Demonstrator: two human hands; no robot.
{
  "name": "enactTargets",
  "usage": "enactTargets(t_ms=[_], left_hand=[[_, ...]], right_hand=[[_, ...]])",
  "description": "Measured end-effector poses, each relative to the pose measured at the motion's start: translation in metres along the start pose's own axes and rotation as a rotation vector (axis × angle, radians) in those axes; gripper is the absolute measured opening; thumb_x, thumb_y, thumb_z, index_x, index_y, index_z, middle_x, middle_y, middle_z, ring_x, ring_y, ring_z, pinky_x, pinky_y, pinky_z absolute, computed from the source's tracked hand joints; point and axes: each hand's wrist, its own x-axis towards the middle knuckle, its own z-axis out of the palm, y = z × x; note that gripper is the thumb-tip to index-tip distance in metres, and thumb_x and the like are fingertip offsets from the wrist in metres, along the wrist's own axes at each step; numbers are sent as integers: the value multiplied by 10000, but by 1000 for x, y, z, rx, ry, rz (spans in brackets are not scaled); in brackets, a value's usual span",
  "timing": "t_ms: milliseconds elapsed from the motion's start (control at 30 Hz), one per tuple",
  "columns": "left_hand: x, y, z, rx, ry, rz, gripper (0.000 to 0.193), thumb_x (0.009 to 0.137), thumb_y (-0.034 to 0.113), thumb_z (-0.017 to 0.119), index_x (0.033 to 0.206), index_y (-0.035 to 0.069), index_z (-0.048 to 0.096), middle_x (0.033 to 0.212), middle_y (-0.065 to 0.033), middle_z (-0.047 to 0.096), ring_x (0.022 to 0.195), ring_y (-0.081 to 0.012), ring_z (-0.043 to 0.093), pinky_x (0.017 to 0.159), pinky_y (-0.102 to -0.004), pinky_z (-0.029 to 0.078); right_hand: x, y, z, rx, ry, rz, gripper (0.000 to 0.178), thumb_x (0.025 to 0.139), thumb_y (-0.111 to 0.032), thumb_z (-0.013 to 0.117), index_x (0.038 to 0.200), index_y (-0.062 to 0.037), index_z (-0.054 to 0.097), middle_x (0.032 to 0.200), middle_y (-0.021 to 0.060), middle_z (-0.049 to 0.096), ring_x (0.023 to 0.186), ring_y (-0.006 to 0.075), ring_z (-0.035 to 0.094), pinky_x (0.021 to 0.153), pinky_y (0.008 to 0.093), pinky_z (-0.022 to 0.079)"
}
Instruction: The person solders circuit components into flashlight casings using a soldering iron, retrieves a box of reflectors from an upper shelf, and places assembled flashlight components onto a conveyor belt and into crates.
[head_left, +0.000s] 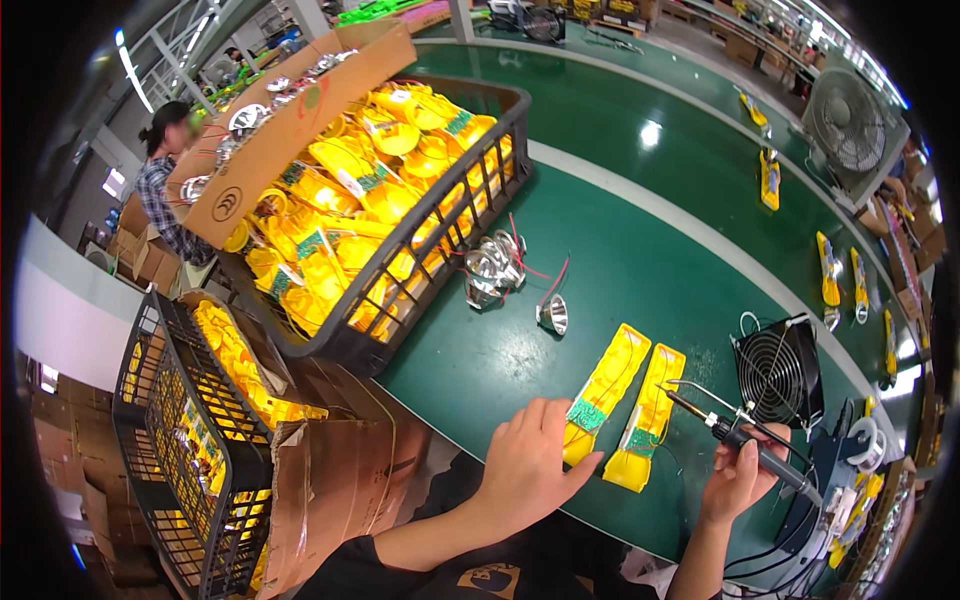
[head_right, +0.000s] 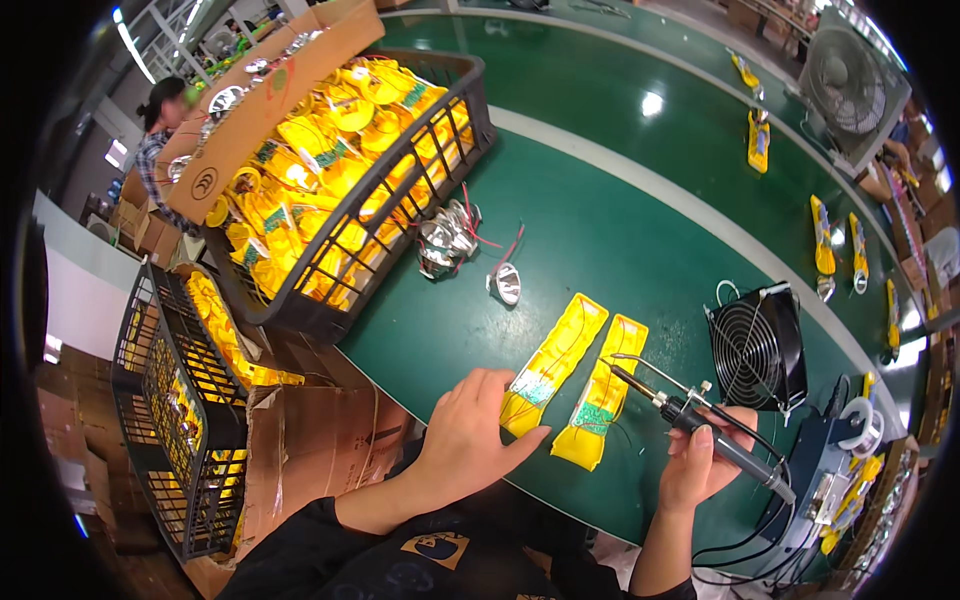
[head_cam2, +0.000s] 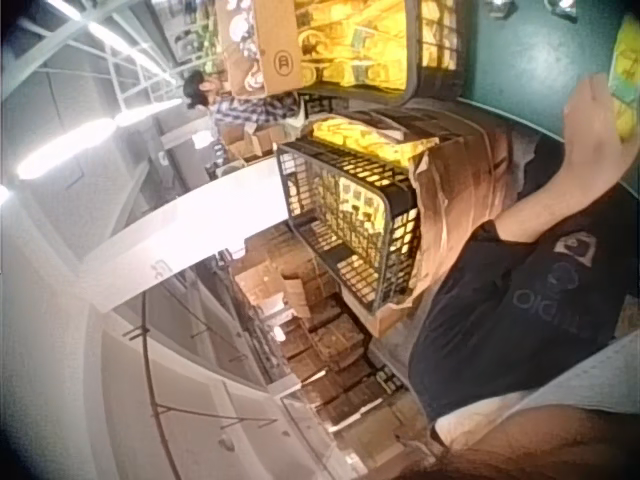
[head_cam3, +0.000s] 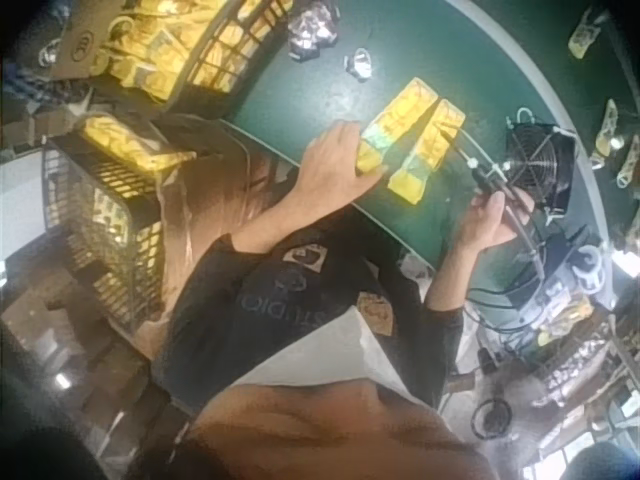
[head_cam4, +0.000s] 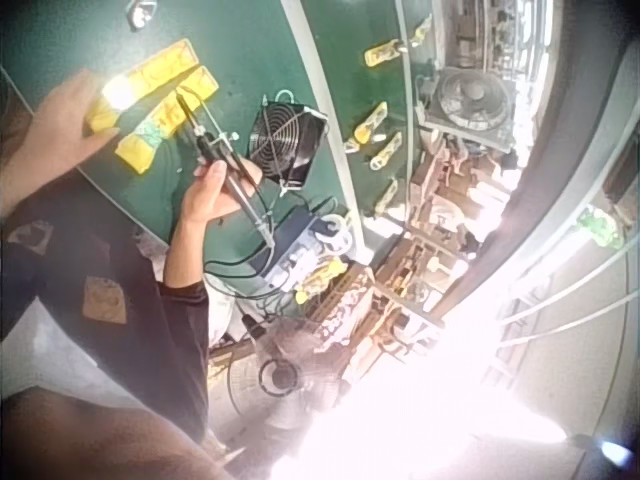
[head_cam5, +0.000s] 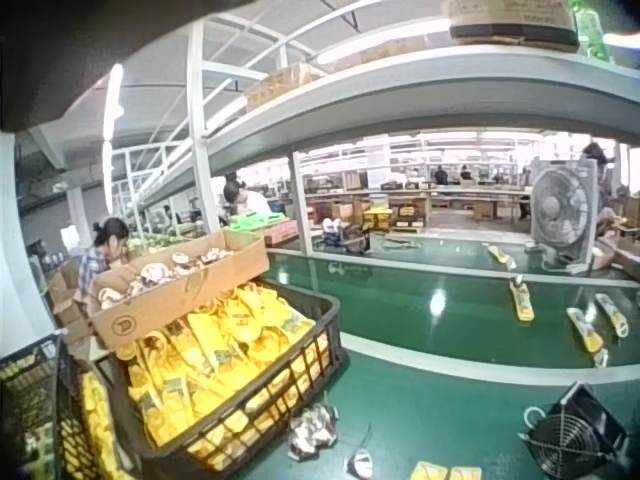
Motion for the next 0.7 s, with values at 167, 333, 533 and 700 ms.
enactTargets(t_ms=[167,333,533,700], left_hand=[[-7,-25,-23,65,105,-50,431,590,207,641,937,14,474,854,-133,490,763,-298,494,666,-371,404],[-18,-57,-34,124,207,-5,390,583,202,624,904,19,498,836,-125,501,777,-294,497,668,-375,409],[-48,-60,-76,-90,286,-37,369,629,260,662,897,41,534,809,-94,529,778,-258,520,688,-338,420],[-143,-48,-201,-211,686,-424,426,621,217,703,983,51,553,912,-51,567,829,-153,539,741,-270,422]], right_hand=[[-1,-3,5,11,-1,-16,277,718,-199,594,834,-25,413,648,59,465,440,75,431,378,152,331],[-9,0,4,-52,78,4,272,718,-216,582,849,-30,433,613,28,444,426,53,389,378,144,283],[-6,-20,5,-102,-49,-115,180,742,-151,570,802,-9,478,682,59,505,545,111,445,463,217,347],[2,-6,-5,-434,-58,-319,161,781,-160,524,772,-3,488,659,62,502,528,121,447,459,228,340]])
